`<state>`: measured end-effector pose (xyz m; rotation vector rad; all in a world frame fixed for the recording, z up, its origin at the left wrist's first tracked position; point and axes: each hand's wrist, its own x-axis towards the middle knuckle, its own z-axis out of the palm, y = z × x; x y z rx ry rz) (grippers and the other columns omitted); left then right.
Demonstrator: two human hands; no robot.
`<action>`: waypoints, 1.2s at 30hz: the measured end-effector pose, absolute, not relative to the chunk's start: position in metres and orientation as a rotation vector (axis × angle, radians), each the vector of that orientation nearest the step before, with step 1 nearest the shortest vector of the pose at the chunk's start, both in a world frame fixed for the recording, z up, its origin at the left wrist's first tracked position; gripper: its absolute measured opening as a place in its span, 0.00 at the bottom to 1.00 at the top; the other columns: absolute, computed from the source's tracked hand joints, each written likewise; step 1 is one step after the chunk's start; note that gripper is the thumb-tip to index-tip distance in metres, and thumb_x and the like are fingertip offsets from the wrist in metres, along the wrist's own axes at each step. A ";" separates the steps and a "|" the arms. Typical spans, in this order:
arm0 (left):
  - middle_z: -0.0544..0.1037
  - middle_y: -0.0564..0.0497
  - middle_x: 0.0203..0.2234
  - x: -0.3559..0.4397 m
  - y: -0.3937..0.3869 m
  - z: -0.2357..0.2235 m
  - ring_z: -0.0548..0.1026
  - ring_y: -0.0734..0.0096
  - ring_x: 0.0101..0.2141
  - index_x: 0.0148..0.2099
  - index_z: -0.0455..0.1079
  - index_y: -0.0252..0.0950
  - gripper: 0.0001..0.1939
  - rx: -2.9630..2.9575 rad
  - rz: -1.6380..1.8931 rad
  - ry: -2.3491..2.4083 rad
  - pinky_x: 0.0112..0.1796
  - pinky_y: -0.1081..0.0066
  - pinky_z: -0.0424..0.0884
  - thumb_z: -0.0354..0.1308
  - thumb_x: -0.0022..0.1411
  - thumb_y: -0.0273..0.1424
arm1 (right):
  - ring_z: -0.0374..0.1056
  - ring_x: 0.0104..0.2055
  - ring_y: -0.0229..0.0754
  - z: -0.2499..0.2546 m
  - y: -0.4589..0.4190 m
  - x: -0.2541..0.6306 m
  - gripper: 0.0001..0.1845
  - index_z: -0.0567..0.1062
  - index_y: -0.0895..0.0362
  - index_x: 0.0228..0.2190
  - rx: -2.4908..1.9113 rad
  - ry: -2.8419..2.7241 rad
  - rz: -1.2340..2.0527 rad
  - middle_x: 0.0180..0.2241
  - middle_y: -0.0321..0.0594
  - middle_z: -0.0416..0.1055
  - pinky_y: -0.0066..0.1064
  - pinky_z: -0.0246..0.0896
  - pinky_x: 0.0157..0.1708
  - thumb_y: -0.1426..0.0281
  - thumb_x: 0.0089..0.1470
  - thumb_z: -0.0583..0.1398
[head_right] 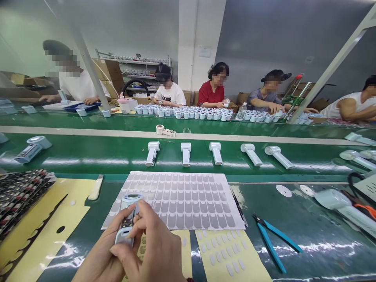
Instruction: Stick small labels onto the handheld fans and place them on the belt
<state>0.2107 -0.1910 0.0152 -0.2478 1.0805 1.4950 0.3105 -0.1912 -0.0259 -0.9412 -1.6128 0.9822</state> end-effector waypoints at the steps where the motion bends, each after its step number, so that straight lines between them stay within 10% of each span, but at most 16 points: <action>1: 0.73 0.50 0.24 0.212 -0.192 0.017 0.74 0.79 0.21 0.41 0.70 0.33 0.12 -0.247 1.472 1.085 0.25 0.82 0.74 0.48 0.66 0.16 | 0.75 0.46 0.48 -0.027 -0.190 0.311 0.45 0.61 0.43 0.61 -0.977 -1.594 1.005 0.42 0.36 0.74 0.37 0.74 0.43 0.69 0.44 0.71; 4: 0.72 0.49 0.23 0.213 -0.192 0.021 0.72 0.79 0.19 0.42 0.70 0.31 0.10 -0.315 1.390 1.021 0.21 0.82 0.73 0.48 0.67 0.19 | 0.72 0.48 0.50 -0.023 -0.185 0.314 0.52 0.57 0.44 0.63 -1.057 -1.430 1.357 0.51 0.42 0.66 0.35 0.76 0.37 0.63 0.41 0.74; 11: 0.74 0.49 0.24 0.197 -0.196 0.013 0.73 0.78 0.18 0.37 0.72 0.29 0.03 -0.204 1.310 1.122 0.22 0.77 0.76 0.57 0.63 0.21 | 0.72 0.44 0.45 -0.030 -0.179 0.337 0.28 0.63 0.46 0.58 -1.030 -1.279 1.485 0.53 0.44 0.65 0.38 0.73 0.41 0.51 0.61 0.57; 17: 0.82 0.43 0.33 0.182 -0.213 -0.022 0.81 0.58 0.40 0.35 0.77 0.32 0.07 0.322 1.299 1.377 0.46 0.68 0.75 0.67 0.50 0.25 | 0.68 0.33 0.38 -0.062 -0.191 0.363 0.08 0.76 0.55 0.30 -1.249 -1.541 1.499 0.49 0.44 0.69 0.30 0.63 0.29 0.64 0.56 0.61; 22: 0.83 0.44 0.35 0.179 -0.217 -0.038 0.78 0.50 0.47 0.34 0.78 0.36 0.12 0.556 1.212 1.464 0.55 0.58 0.66 0.69 0.45 0.34 | 0.60 0.23 0.30 -0.075 -0.214 0.369 0.03 0.76 0.57 0.26 -1.298 -1.634 1.489 0.43 0.42 0.70 0.28 0.60 0.27 0.70 0.49 0.62; 28: 0.83 0.43 0.38 0.181 -0.218 -0.035 0.78 0.52 0.47 0.36 0.77 0.36 0.15 0.586 1.153 1.538 0.48 0.67 0.70 0.69 0.44 0.36 | 0.64 0.25 0.33 -0.088 -0.226 0.369 0.07 0.75 0.54 0.28 -1.203 -1.870 1.122 0.38 0.40 0.70 0.29 0.61 0.30 0.73 0.54 0.58; 36: 0.83 0.45 0.33 0.186 -0.216 -0.031 0.79 0.58 0.38 0.35 0.78 0.36 0.13 0.607 1.172 1.571 0.38 0.72 0.72 0.71 0.44 0.34 | 0.61 0.25 0.34 -0.068 -0.217 0.381 0.11 0.79 0.54 0.25 -1.062 -1.454 1.567 0.33 0.38 0.71 0.27 0.53 0.23 0.60 0.49 0.67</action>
